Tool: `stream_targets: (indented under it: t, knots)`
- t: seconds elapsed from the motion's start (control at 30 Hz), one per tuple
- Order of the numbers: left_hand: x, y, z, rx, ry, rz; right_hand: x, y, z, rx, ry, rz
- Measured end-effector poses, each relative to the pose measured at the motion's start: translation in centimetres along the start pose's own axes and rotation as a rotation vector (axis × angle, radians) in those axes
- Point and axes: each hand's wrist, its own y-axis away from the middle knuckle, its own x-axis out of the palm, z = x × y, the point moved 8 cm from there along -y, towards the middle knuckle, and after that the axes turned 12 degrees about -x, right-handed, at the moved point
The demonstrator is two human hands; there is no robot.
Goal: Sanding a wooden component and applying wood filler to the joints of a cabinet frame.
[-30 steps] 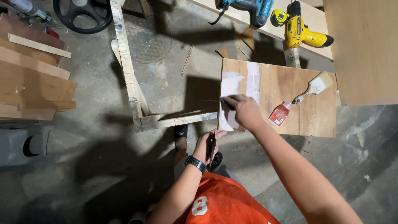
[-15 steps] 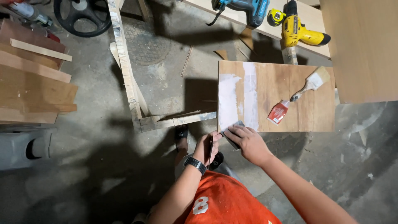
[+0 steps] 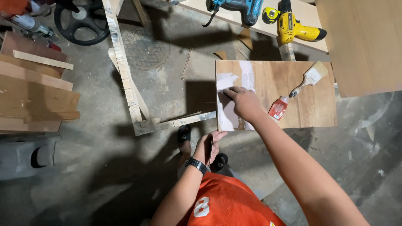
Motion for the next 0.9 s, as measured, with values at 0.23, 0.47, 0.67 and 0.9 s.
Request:
stream_targets:
  t: [0.23, 0.47, 0.67, 0.9]
  knots:
    - [-0.8, -1.2, 0.5, 0.01, -0.026, -0.003, 4.0, 1.5, 2.8, 0.036, 0.103, 0.126]
    - [-1.2, -1.6, 0.9, 0.005, 0.067, 0.024, 4.3, 12.0, 8.5, -0.179, -0.015, -0.039]
    - [1.9, 3.2, -0.7, 0.002, 0.002, -0.055, 2.6, 18.0, 7.6, -0.108, -0.243, -0.028]
    - [-6.5, 1.8, 2.5, 0.019, -0.212, -0.348, 4.6, 26.5, 4.1, 0.336, -0.715, -0.318]
